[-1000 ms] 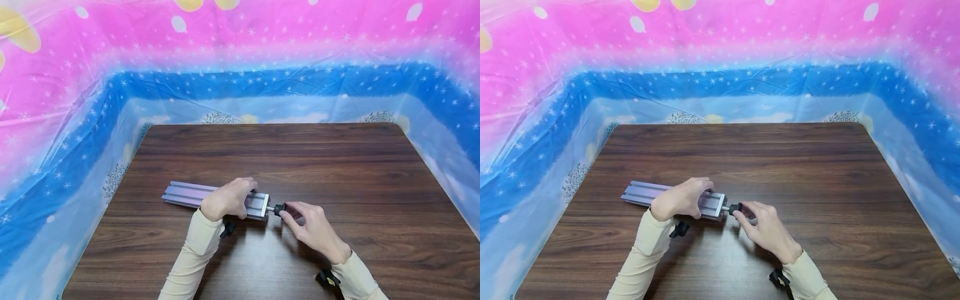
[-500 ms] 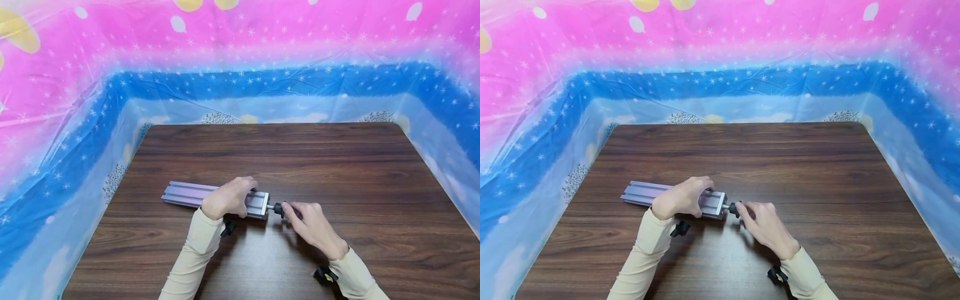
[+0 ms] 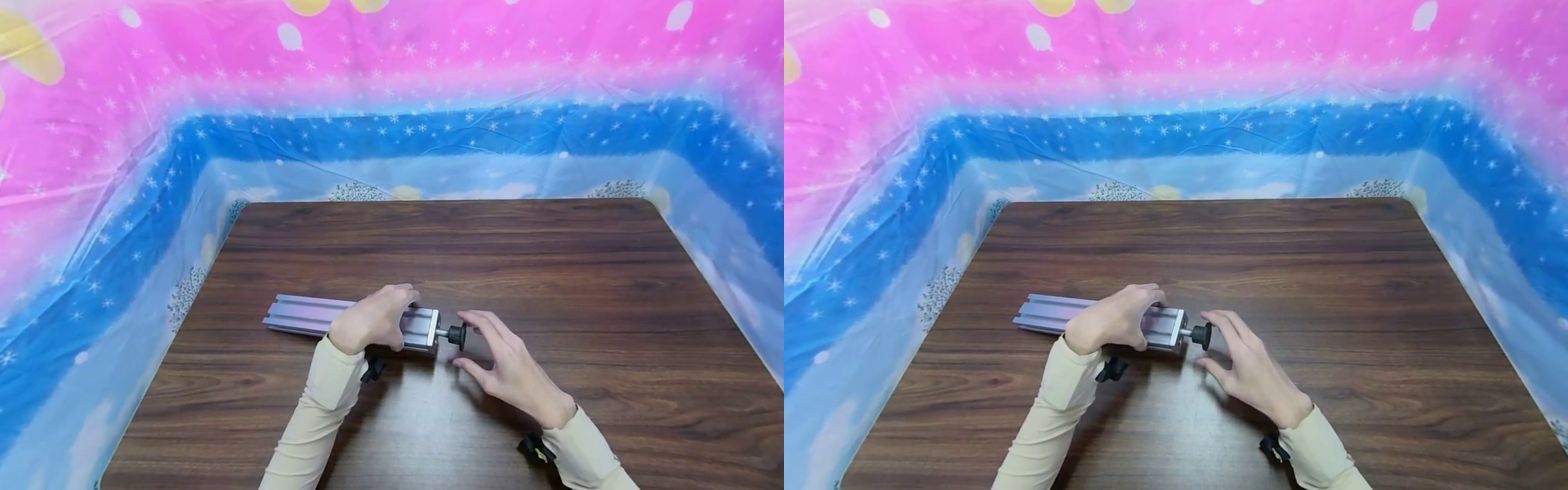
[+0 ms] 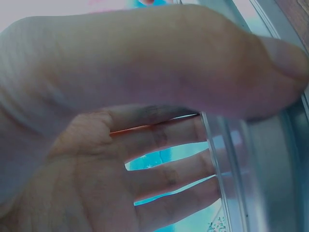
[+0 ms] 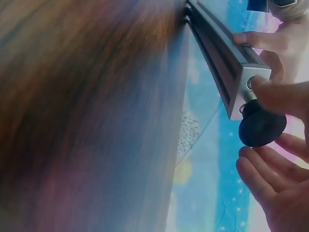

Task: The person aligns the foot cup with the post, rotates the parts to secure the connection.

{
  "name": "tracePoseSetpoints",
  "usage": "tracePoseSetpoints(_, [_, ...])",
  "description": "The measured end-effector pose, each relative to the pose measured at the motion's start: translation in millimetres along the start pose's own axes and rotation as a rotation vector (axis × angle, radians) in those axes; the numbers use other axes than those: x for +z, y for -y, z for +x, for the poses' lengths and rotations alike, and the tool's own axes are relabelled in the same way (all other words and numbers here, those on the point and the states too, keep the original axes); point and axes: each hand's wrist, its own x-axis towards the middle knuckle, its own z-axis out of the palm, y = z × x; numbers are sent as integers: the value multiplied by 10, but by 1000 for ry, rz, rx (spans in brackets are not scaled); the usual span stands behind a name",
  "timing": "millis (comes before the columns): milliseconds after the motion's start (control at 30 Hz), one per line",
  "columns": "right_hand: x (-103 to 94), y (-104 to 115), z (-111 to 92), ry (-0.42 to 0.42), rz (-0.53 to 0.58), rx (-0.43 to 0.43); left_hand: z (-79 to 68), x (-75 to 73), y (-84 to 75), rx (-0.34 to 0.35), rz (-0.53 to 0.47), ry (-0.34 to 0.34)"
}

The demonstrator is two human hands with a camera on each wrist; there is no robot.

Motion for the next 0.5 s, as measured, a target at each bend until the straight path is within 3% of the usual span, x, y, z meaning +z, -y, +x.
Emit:
tracePoseSetpoints(200, [12, -16, 8, -48, -29, -35, 14, 6, 14, 6, -7, 0])
tracePoseSetpoints(500, [36, -17, 18, -85, -16, 22, 11, 6, 1, -16, 10, 13])
